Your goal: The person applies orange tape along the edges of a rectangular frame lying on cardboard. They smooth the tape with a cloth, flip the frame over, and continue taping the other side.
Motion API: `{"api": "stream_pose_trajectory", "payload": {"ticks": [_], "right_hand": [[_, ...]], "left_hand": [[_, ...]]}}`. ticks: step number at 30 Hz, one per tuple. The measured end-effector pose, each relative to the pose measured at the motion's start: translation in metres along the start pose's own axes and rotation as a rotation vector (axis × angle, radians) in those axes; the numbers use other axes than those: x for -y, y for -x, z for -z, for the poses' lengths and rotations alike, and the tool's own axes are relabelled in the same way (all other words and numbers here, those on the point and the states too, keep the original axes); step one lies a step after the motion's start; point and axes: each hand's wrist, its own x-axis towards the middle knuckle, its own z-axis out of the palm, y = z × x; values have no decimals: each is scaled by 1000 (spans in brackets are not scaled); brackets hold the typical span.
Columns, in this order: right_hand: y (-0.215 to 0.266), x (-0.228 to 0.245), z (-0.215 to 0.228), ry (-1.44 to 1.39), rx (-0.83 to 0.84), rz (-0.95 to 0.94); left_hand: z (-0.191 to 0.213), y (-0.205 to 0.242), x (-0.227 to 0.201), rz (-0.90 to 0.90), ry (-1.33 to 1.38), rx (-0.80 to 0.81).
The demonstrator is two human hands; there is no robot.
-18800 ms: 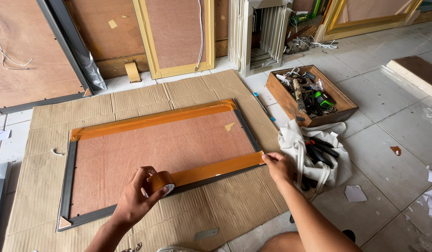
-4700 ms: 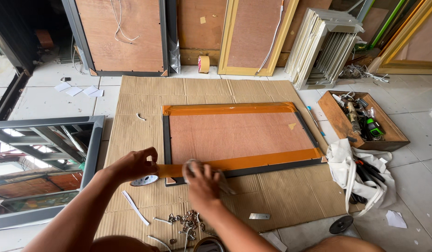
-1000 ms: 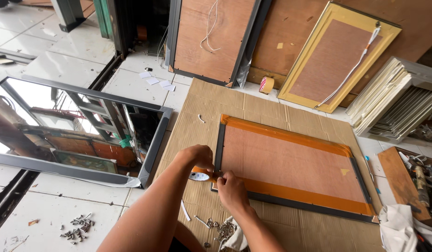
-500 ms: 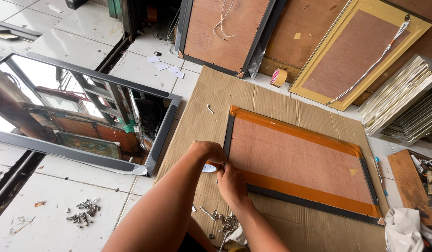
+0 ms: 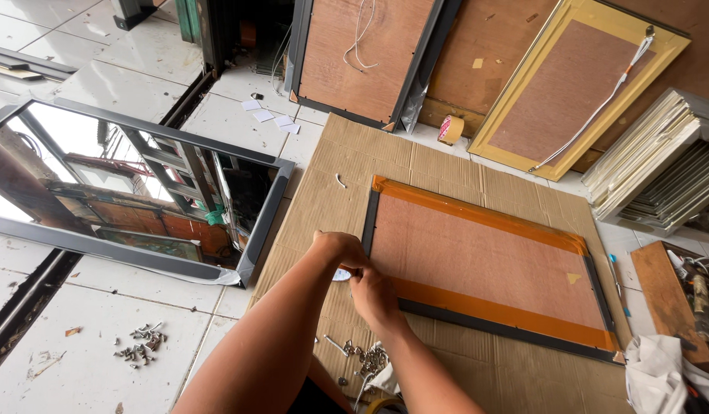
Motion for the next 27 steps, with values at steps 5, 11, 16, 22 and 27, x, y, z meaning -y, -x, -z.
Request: {"api": "stream_pose_trajectory", "payload": {"ticks": [5,11,16,22,27], "right_hand": [[52,-2,-11,195,-68,46],[100,-4,107,-145,262,-267],[126,-90,180,-212,215,-443],[184,-150,263,25,506,-479],[239,-271,195,178,175,-316]], "left_hand": [[-7,-13,-10,44,-78,-4],[-27,-3,-17,-14,-136,-168],[-51,38,-62,-175,-200,-314],[-102,97,-123,-550,19,-523],[-176,130,-157,-545,341,-705]]}}
